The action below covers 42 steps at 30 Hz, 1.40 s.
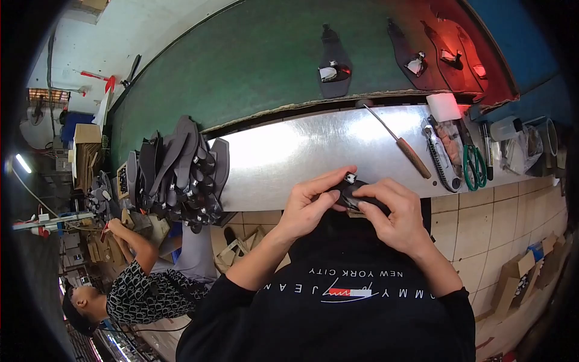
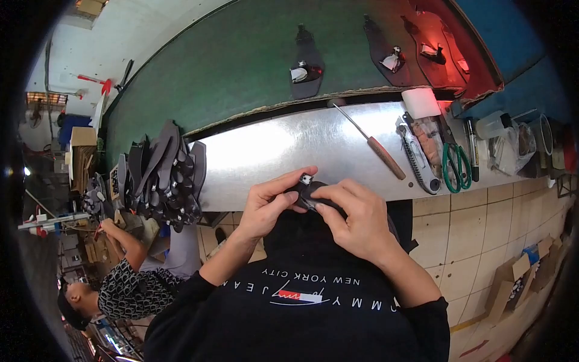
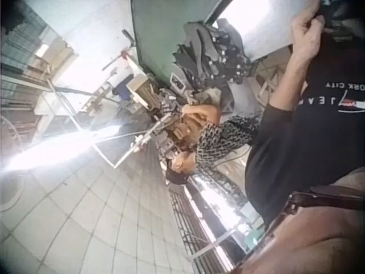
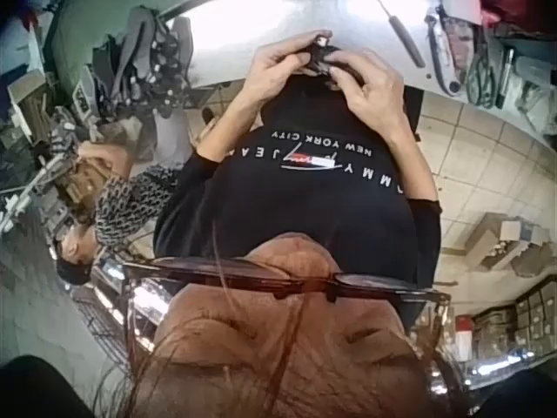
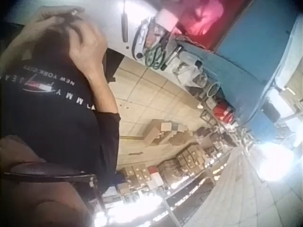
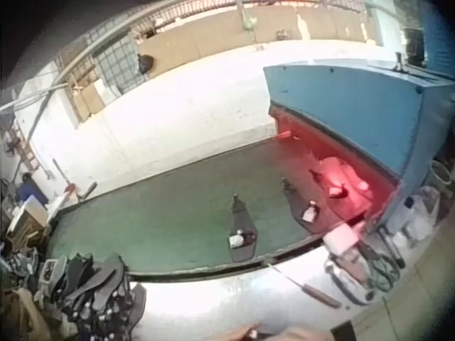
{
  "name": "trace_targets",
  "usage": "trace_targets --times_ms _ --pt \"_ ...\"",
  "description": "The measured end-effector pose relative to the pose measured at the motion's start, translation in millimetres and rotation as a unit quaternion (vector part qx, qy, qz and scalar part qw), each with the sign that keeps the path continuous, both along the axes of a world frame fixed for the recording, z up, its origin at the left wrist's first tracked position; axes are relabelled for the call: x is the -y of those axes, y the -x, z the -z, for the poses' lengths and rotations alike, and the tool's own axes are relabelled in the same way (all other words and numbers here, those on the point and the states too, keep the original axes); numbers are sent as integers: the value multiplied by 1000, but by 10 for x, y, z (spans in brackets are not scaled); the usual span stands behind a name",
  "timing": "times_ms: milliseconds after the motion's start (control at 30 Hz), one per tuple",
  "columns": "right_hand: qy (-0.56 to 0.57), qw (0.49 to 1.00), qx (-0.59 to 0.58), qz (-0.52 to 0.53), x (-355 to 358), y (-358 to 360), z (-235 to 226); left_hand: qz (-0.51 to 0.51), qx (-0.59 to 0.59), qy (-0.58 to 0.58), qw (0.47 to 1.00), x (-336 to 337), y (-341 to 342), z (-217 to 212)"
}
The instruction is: Applying adhesive and assembling shoe components in a manufacturing setting.
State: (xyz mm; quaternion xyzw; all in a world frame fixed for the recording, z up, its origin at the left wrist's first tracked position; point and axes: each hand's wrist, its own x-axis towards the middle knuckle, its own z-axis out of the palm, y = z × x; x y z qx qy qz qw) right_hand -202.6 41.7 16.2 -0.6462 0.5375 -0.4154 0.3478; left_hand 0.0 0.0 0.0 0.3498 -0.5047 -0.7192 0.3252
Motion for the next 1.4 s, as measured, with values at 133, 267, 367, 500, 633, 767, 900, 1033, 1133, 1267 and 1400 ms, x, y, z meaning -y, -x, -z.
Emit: trace_targets --times_ms 133,267,367,500,633,767,900,1033,1133,1267,1400 --pt "30 998 -58 -13 0 1 -60 -37 28 -45 998 -39 58 -86" --pt "92 986 -130 -50 43 12 -111 -44 25 -83 995 -26 36 -110" --pt "116 976 -161 -90 67 46 -90 -40 14 -59 997 -42 33 -69" --pt "98 978 -141 -119 96 60 -58 -32 44 -97 994 19 -3 -56" --pt "41 990 -90 -105 79 17 -9 -52 73 -97 991 53 5 -43" --pt "39 995 -73 -47 51 -78 90 -49 98 -64 992 92 4 -56" --pt "69 994 -73 -36 43 -107 163 -56 86 -88 991 146 -18 -69" --pt "200 973 -109 -29 25 -128 268 -32 72 -209 975 217 -57 -100" --pt "245 964 -102 -21 -11 -142 272 -14 25 -264 964 222 -95 -122" --pt "222 970 -88 -45 10 -115 161 -55 -62 -265 961 231 -108 -191" --pt "153 987 -42 15 5 -188 156 -51 30 -188 980 98 -100 -101"
